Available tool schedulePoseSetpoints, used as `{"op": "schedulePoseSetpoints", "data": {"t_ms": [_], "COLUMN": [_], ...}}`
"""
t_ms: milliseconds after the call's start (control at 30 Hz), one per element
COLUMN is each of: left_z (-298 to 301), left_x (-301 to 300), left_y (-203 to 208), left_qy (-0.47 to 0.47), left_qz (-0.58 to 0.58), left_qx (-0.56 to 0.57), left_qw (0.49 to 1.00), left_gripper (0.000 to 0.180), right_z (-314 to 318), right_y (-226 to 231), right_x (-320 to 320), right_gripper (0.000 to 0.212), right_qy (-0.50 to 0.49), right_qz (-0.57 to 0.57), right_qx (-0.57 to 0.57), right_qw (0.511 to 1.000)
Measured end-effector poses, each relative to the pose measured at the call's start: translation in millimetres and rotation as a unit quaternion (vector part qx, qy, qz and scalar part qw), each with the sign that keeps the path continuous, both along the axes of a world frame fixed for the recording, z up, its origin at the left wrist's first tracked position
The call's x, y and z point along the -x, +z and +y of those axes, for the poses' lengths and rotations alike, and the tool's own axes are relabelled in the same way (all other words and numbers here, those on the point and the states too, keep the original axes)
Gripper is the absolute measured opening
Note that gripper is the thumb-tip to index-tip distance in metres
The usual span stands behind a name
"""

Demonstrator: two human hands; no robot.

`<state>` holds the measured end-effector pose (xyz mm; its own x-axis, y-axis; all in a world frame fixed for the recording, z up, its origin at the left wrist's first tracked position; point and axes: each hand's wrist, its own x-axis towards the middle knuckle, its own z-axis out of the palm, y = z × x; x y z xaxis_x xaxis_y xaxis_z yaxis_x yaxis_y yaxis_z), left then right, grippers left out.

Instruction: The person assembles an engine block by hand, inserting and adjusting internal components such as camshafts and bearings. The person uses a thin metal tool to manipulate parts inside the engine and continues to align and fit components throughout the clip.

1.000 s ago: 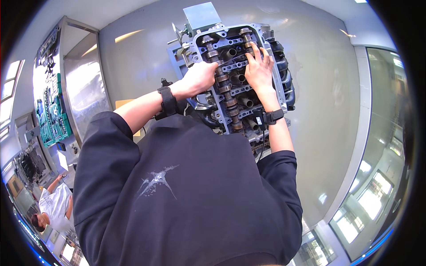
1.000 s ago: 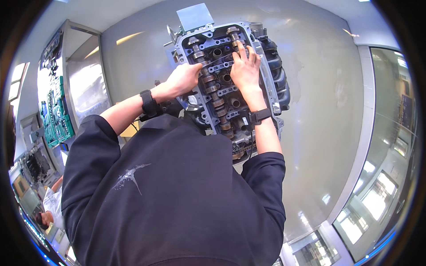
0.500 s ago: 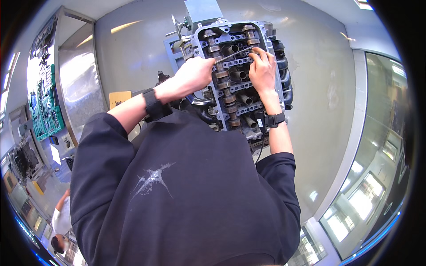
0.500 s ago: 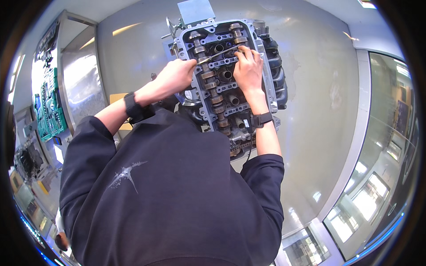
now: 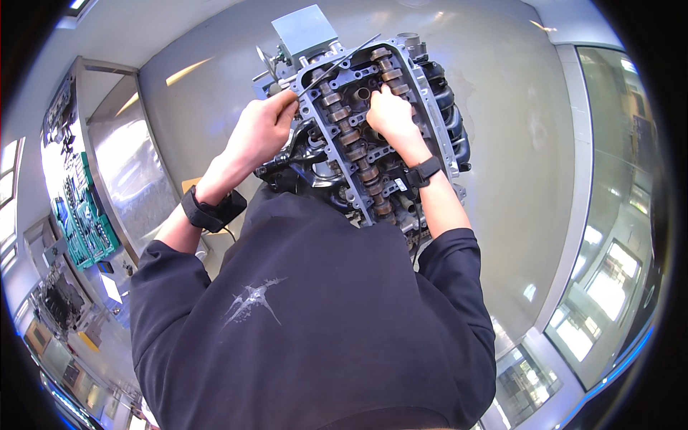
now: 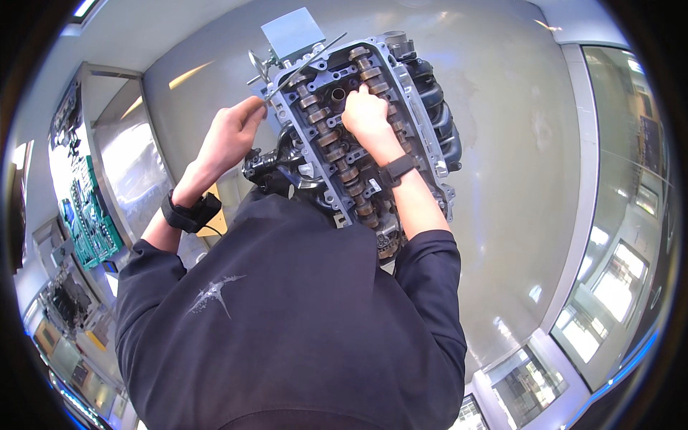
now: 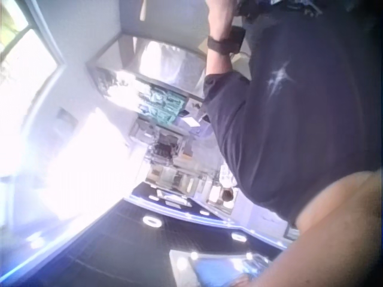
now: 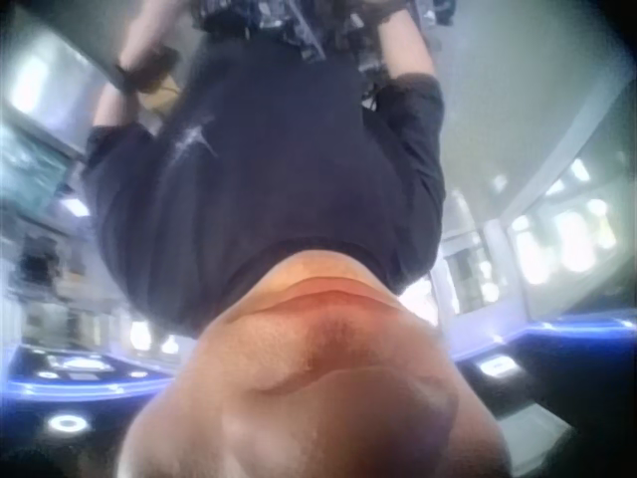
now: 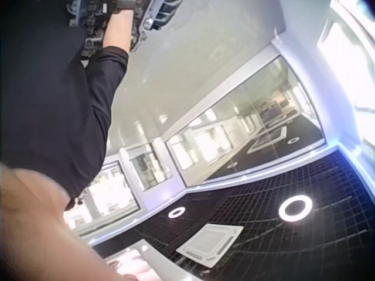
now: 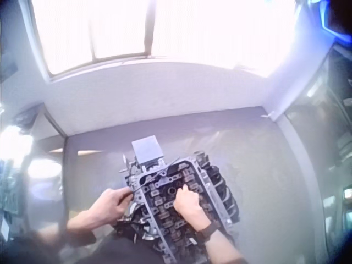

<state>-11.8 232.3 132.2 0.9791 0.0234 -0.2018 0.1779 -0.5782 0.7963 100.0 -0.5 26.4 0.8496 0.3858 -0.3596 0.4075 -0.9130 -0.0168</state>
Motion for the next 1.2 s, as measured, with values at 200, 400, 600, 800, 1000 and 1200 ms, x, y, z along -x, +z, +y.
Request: {"op": "schedulePoseSetpoints", "data": {"t_ms": [200,400,600,800,1000,1200], "left_z": [1,12,21,29,31,33], "left_x": [-13,-29,-36,-31,-21,-17], "left_y": [-13,-20,-35,-50,-57,-28], "left_qy": [-0.058,-0.111,-0.098,-0.072,-0.074,-0.068], "left_qz": [-0.042,-0.020,0.013,0.000,-0.016,0.027], "left_qx": [0.093,0.135,0.174,0.184,0.174,0.097], "left_qw": [0.993,0.984,0.980,0.980,0.982,0.993], "left_gripper": [0.017,0.015,0.016,0.016,0.018,0.017], "right_z": [21,22,9,30,35,34], "right_y": [0,-9,-25,-15,-7,-6], "right_x": [-6,-10,0,-4,2,2], "right_gripper": [0.037,0.040,0.022,0.043,0.047,0.042], "right_qy": [-0.025,-0.016,0.078,-0.053,-0.045,-0.022], "right_qz": [0.023,0.057,-0.097,0.034,0.027,0.023], "right_qx": [0.099,0.137,0.047,0.142,0.180,0.185], "right_qw": [0.994,0.989,0.991,0.988,0.982,0.982]}}
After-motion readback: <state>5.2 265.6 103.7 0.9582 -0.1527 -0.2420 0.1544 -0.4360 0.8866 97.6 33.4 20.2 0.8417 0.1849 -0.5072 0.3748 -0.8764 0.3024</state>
